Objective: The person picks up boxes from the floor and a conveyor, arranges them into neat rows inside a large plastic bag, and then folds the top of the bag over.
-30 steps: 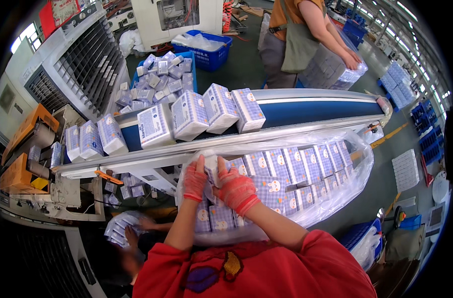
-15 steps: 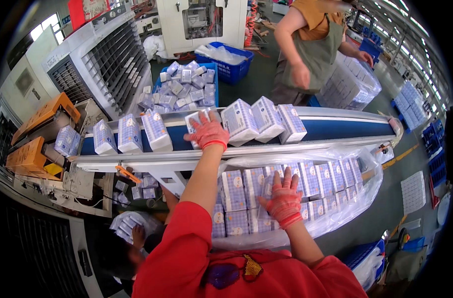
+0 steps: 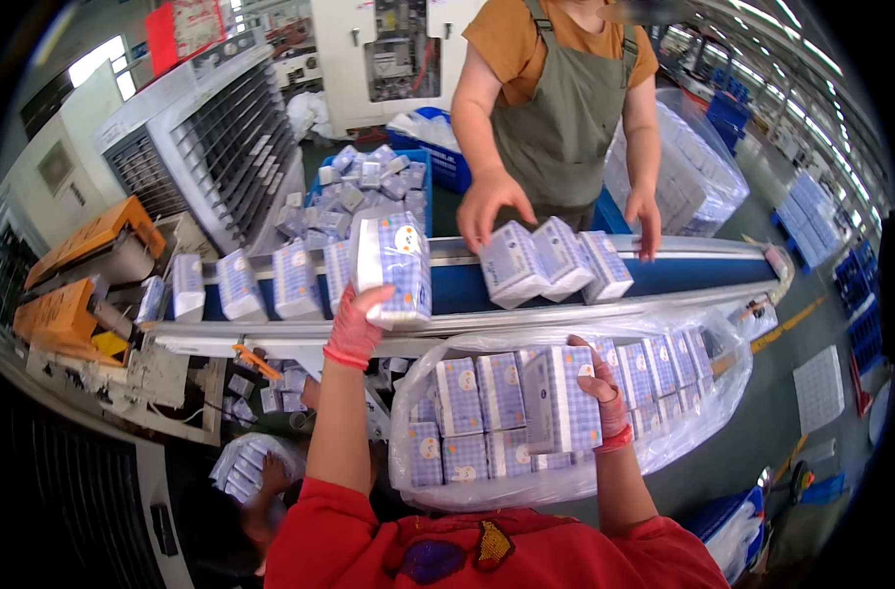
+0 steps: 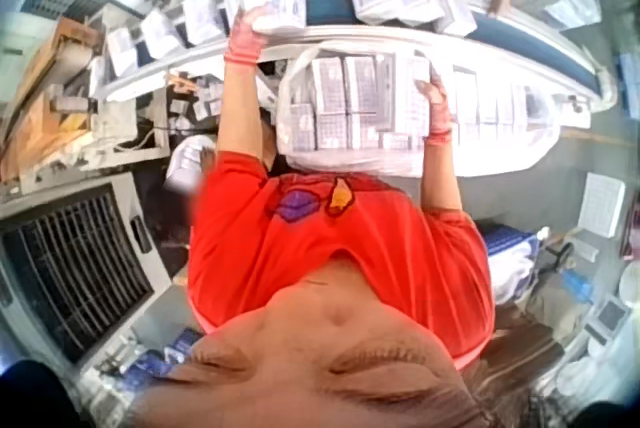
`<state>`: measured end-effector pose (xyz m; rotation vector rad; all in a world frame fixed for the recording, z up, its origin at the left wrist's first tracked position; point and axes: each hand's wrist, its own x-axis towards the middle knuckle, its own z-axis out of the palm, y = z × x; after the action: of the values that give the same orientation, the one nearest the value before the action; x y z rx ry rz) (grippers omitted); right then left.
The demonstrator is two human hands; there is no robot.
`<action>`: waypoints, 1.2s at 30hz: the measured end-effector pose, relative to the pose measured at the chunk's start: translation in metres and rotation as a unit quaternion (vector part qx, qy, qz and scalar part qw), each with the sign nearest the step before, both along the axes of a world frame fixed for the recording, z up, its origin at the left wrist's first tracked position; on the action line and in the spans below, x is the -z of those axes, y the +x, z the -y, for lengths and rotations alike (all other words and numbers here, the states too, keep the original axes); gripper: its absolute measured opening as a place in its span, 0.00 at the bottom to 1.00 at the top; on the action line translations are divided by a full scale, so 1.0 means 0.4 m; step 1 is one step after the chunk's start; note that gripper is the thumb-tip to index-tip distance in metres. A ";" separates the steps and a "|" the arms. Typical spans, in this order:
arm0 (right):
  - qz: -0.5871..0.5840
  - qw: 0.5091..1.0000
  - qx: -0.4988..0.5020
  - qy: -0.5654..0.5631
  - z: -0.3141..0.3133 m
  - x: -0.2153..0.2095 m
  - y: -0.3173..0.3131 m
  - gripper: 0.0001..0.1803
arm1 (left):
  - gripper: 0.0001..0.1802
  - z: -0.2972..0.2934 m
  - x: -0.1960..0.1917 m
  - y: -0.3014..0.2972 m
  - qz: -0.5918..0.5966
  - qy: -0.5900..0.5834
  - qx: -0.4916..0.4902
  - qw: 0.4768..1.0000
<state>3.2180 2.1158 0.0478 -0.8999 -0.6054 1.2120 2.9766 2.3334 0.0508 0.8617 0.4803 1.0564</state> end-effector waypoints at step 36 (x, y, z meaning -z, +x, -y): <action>0.646 0.651 -0.398 0.033 -0.312 0.041 -0.257 0.46 | 0.42 0.872 0.102 -0.169 -0.182 -0.054 0.047 0.981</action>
<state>3.1153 2.2407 0.0314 -1.4461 -2.4002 1.0734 2.9091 1.9845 0.0099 0.9750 0.7891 0.7795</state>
